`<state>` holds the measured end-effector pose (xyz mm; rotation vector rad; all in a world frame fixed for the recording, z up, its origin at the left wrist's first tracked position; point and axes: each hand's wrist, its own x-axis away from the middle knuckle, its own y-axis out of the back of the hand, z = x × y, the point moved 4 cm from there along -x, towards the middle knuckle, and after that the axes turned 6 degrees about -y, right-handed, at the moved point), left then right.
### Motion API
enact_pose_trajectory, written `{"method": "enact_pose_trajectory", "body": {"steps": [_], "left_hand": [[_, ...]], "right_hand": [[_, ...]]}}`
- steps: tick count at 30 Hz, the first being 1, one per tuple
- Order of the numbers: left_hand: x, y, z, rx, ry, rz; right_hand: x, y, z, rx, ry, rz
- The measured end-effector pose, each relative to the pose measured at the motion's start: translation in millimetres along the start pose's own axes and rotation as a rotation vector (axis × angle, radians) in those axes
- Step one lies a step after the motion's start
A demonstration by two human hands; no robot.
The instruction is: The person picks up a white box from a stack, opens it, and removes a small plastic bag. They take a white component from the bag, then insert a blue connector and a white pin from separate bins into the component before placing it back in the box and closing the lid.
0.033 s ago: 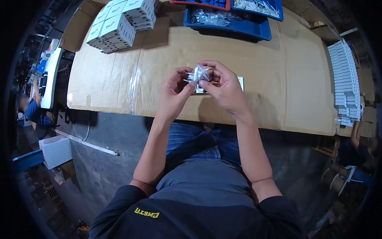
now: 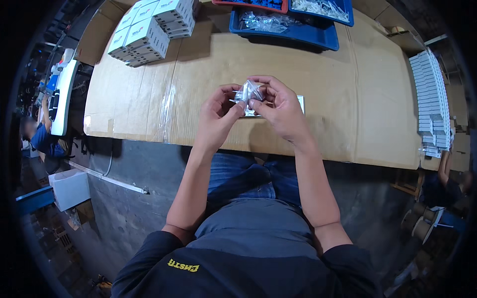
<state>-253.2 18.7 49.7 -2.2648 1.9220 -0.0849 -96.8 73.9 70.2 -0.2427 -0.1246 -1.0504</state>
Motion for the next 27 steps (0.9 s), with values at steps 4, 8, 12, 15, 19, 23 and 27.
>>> {"method": "enact_pose_trajectory", "body": {"steps": [4,8,12,15,19,23,27], "left_hand": [[1.7,-3.6,-6.1,0.046,0.057,0.013],[3.4,-1.0,-4.0,0.135,0.139,0.010],[0.8,0.7,3.1,0.135,0.171,0.063],[-1.0,-0.5,0.2,0.015,0.165,0.055],[1.5,1.2,-0.7,-0.010,0.161,0.037],[1.8,-2.1,-4.4,-0.036,0.123,0.064],[1.5,-2.9,-0.2,-0.079,0.125,0.065]], "right_hand": [[2.3,-2.9,1.7,-0.025,0.100,-0.049],[5.3,-1.9,2.0,-0.002,0.144,-0.075],[7.0,0.5,0.9,-0.033,0.106,-0.072],[5.8,1.6,-2.8,-0.055,0.109,-0.096],[2.3,2.7,-11.5,-0.062,0.126,-0.110],[0.6,7.3,-12.9,-0.057,0.103,-0.100],[0.3,12.2,-11.3,0.011,0.062,-0.071]]}}
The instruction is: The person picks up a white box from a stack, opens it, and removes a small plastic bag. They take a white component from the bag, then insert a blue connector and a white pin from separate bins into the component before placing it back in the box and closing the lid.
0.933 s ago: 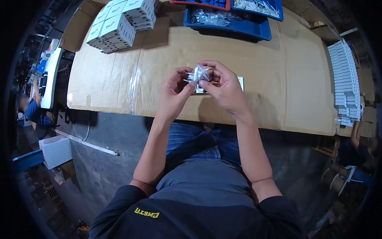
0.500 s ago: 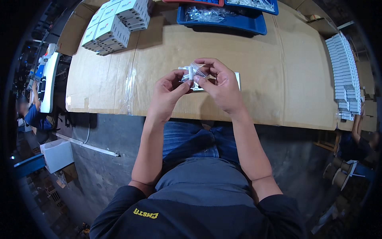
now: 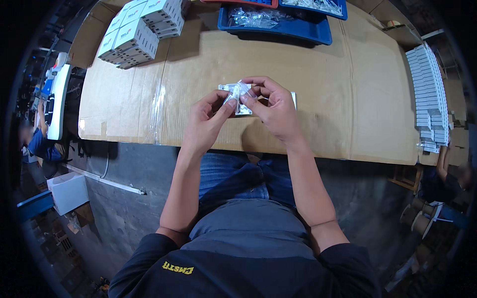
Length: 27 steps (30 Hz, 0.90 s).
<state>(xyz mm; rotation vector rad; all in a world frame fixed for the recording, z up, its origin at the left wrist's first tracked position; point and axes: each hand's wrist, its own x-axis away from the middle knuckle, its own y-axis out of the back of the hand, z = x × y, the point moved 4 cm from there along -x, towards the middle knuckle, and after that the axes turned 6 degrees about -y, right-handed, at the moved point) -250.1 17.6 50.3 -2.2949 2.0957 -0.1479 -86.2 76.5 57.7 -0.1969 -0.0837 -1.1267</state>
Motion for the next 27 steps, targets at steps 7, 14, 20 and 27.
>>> {"method": "enact_pose_trajectory", "body": {"steps": [7,14,20,27], "left_hand": [[-5.7,1.3,9.3,0.004,0.019,-0.036],[-6.9,-2.6,6.9,0.103,-0.021,-0.071],[-5.0,-4.8,10.5,0.159,0.032,-0.036],[-5.8,-4.5,6.6,0.135,0.022,0.040]], "right_hand": [[1.2,-2.6,5.0,0.050,0.064,0.029],[-2.7,0.5,-1.6,-0.035,-0.035,0.031],[2.8,6.6,5.2,0.078,-0.061,0.115],[0.3,9.3,4.0,-0.001,-0.095,0.087]]}}
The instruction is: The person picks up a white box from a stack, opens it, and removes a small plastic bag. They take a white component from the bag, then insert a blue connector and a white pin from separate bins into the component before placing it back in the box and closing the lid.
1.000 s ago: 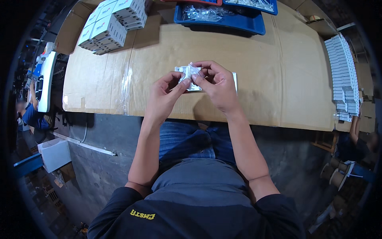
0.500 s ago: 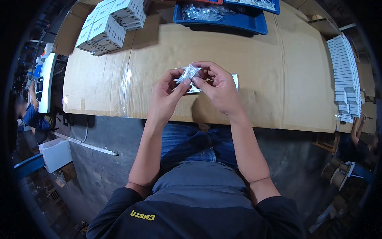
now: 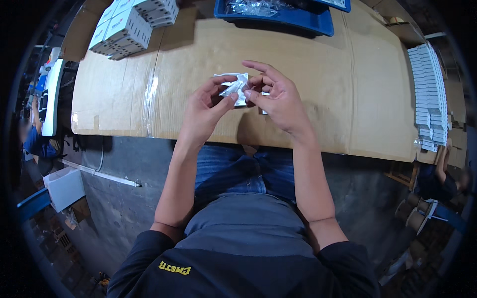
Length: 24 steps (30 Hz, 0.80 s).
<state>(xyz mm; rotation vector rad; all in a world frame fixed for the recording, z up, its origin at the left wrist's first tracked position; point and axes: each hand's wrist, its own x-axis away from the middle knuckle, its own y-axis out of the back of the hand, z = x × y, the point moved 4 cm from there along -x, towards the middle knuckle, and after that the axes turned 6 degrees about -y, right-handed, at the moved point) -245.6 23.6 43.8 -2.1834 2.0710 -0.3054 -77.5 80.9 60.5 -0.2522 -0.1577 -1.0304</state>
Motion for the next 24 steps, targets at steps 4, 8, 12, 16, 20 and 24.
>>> {"method": "enact_pose_trajectory", "body": {"steps": [4,8,12,16,20,24], "left_hand": [[1.2,-3.1,1.3,0.040,-0.081,0.001],[-2.5,7.2,-5.3,-0.181,-0.095,0.000],[-0.1,7.0,-5.3,-0.393,-0.143,0.023],[6.7,9.7,5.1,-0.459,-0.225,-0.009],[7.8,19.2,9.5,-0.553,-0.250,-0.039],[5.6,25.8,13.3,-0.644,-0.275,-0.055]], "right_hand": [[-1.4,3.2,-9.7,-0.036,0.083,-0.014],[0.8,-0.4,-7.7,0.119,0.153,-0.042],[2.0,-2.4,-11.7,0.214,0.194,-0.081],[2.3,-1.9,-15.0,0.272,0.151,-0.115],[-2.1,-5.5,-19.0,0.374,0.123,-0.124],[-3.5,-12.1,-18.5,0.342,0.104,-0.135]]}}
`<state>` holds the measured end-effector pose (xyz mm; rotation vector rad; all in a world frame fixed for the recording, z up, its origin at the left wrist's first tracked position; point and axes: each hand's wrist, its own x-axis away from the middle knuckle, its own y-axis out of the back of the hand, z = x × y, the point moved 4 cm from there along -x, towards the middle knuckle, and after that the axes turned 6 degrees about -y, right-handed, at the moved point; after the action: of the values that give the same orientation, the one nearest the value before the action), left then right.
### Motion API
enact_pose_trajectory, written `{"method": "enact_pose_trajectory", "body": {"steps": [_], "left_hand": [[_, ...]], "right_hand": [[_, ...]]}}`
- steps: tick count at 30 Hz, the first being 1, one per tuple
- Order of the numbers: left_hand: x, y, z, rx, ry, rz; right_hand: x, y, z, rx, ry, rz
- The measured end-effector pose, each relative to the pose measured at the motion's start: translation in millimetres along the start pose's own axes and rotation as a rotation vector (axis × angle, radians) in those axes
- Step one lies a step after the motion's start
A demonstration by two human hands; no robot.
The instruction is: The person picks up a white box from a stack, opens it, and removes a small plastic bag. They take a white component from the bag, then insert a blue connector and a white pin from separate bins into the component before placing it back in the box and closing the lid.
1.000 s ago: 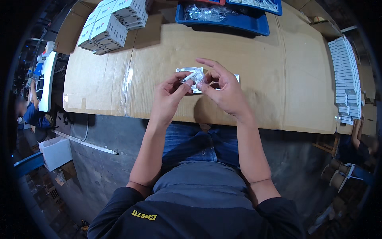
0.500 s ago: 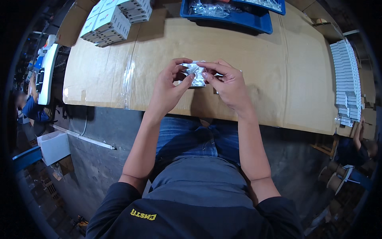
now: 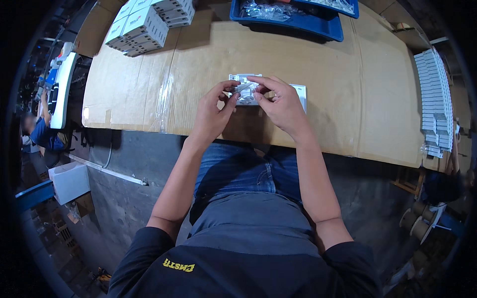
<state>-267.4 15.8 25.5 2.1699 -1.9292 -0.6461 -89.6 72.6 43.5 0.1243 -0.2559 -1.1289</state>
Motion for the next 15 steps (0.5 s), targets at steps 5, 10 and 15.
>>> {"method": "enact_pose_trajectory", "body": {"steps": [5,10,15], "left_hand": [[3.7,4.3,0.9,0.123,0.023,-0.009],[3.0,9.6,1.9,0.172,0.038,-0.008],[-4.6,12.9,-2.9,-0.087,-0.094,0.013]], "right_hand": [[-1.2,-5.3,-0.7,0.012,0.051,0.035],[-0.6,-3.4,-0.6,0.022,0.041,0.011],[0.2,-1.2,-1.5,0.071,0.042,-0.056]]}}
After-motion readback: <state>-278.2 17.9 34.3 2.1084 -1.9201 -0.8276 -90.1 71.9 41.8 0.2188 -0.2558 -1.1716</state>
